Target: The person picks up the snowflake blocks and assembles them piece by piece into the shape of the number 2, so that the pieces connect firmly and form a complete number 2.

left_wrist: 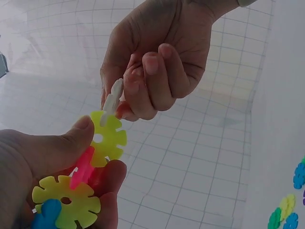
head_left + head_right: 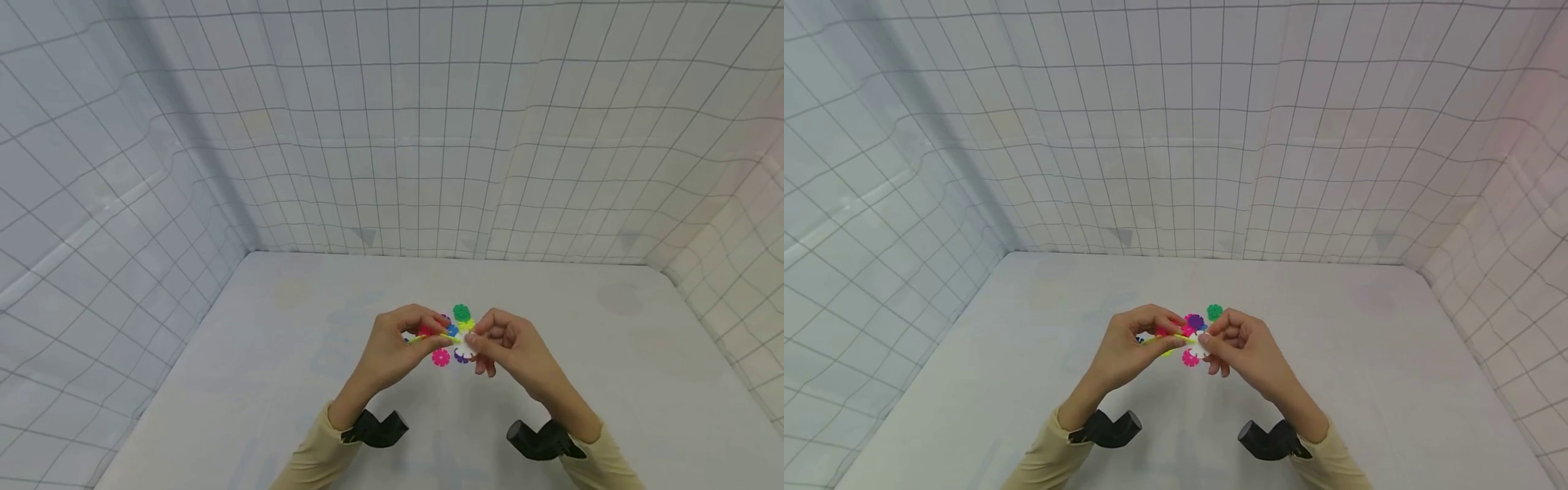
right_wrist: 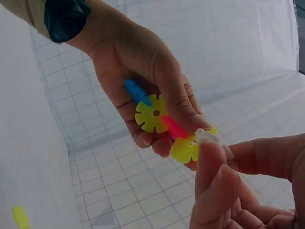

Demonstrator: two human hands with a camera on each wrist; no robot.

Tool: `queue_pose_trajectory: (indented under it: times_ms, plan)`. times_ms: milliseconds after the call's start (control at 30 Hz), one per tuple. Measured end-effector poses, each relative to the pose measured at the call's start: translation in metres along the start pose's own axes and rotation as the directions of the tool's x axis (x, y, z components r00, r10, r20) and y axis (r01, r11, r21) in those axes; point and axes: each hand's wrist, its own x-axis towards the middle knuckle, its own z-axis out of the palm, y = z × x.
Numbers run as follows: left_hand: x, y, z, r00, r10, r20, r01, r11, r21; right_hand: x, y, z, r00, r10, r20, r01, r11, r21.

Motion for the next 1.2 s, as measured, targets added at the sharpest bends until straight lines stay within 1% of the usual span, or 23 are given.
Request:
queue_pose_trajectory:
  times_ms: [100,200,300,367,433,533,633,733,800,900,967,1000,1067,1133,1200]
  plan:
    - [0.0,-0.012,0.001,1.0,-0.021,0.001,0.021,1.0,0.009,0.001,0.001,-0.005,0.996,0.049,0.071,-0.049,0.999,-0.003]
    - [-0.001,-0.028,0.003,1.0,-0.029,0.009,0.029,1.0,-0.001,0.002,0.003,-0.008,0.985,0.088,0.148,-0.093,0.995,0.024]
    - [-0.001,-0.034,0.002,1.0,-0.024,0.019,0.024,1.0,-0.014,0.002,0.004,-0.009,0.97,0.109,0.219,-0.126,0.99,0.068]
    - [0.0,-0.036,0.002,1.0,-0.014,0.017,0.014,1.0,-0.001,0.003,0.004,-0.01,0.963,0.113,0.243,-0.139,0.986,0.09]
    - [-0.001,-0.036,0.0,1.0,-0.002,0.001,0.002,1.0,0.031,0.003,0.005,-0.011,0.963,0.107,0.246,-0.133,0.987,0.094]
    - [-0.001,-0.037,-0.003,0.999,0.003,-0.036,0.0,0.998,0.067,0.004,0.007,-0.013,0.971,0.09,0.221,-0.111,0.99,0.085]
    - [0.0,-0.038,-0.007,0.995,0.014,-0.095,-0.007,0.997,0.076,0.004,0.007,-0.016,0.98,0.082,0.182,-0.099,0.991,0.089]
    - [0.002,-0.042,-0.013,0.985,0.03,-0.172,-0.016,0.997,0.081,0.004,0.006,-0.02,0.987,0.085,0.137,-0.102,0.987,0.121]
    - [0.005,-0.044,-0.016,0.974,0.024,-0.226,-0.009,0.998,0.068,0.003,0.005,-0.022,0.99,0.091,0.108,-0.107,0.982,0.157]
    - [0.008,-0.053,-0.019,0.963,-0.03,-0.267,0.032,0.999,0.005,0.002,0.002,-0.026,0.992,0.093,0.088,-0.112,0.964,0.239]
    - [0.008,-0.064,-0.018,0.962,-0.077,-0.263,0.076,0.997,-0.011,0.001,0.002,-0.027,0.993,0.073,0.092,-0.098,0.947,0.307]
    - [0.007,-0.072,-0.016,0.963,-0.104,-0.25,0.106,0.994,-0.006,0.0,0.002,-0.028,0.993,0.063,0.096,-0.093,0.935,0.342]
    - [0.004,-0.086,-0.012,0.963,-0.17,-0.211,0.183,0.982,0.046,0.0,0.002,-0.029,0.994,0.039,0.104,-0.078,0.913,0.401]
    - [-0.001,-0.103,-0.005,0.959,-0.237,-0.156,0.257,0.958,0.128,0.0,0.003,-0.029,0.994,0.023,0.107,-0.068,0.891,0.449]
    - [-0.007,-0.119,0.001,0.944,-0.313,-0.099,0.328,0.922,0.206,0.0,0.005,-0.029,0.994,0.017,0.105,-0.066,0.874,0.481]
